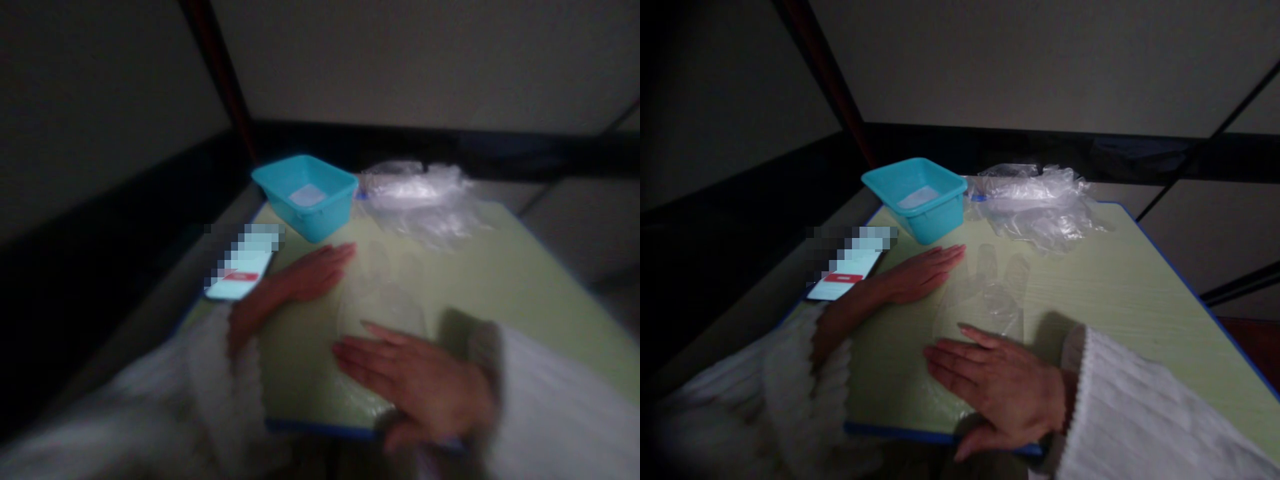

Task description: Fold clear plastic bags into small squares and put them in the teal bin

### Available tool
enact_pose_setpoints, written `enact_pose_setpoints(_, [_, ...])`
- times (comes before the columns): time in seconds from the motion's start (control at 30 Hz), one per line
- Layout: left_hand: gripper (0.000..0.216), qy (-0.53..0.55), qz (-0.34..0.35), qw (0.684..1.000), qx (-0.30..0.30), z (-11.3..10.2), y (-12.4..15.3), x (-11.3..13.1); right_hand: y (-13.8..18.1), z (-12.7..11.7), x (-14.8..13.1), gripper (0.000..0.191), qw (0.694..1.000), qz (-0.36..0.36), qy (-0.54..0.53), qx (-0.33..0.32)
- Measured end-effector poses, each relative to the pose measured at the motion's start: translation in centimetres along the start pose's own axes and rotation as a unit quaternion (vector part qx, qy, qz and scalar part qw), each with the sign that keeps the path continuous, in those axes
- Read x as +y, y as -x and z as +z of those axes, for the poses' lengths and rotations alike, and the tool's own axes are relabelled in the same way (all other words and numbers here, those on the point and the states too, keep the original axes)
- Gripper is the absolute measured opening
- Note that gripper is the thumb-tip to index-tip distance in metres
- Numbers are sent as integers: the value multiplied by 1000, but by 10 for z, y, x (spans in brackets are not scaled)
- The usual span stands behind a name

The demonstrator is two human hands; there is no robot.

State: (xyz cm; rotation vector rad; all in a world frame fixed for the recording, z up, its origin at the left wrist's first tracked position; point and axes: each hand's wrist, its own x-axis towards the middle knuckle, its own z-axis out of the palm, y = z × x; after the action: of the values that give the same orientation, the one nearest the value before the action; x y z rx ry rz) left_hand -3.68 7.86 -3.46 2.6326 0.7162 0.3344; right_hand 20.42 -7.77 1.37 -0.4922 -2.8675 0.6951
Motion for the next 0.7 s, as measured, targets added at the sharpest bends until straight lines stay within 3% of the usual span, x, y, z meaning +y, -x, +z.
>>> enact_pose_setpoints(0.3, [56,68,-18,996,51,-4,1,12,-2,-4,0,78,1000,-6,20,-11])
enact_pose_setpoints(0.53, [54,78,44,996,-15,-4,-42,14,1,-5,-2,82,1000,0,17,-4])
enact_pose_setpoints(0.7, [48,77,51,996,-11,0,-48,11,4,2,-4,85,1000,9,2,-15])
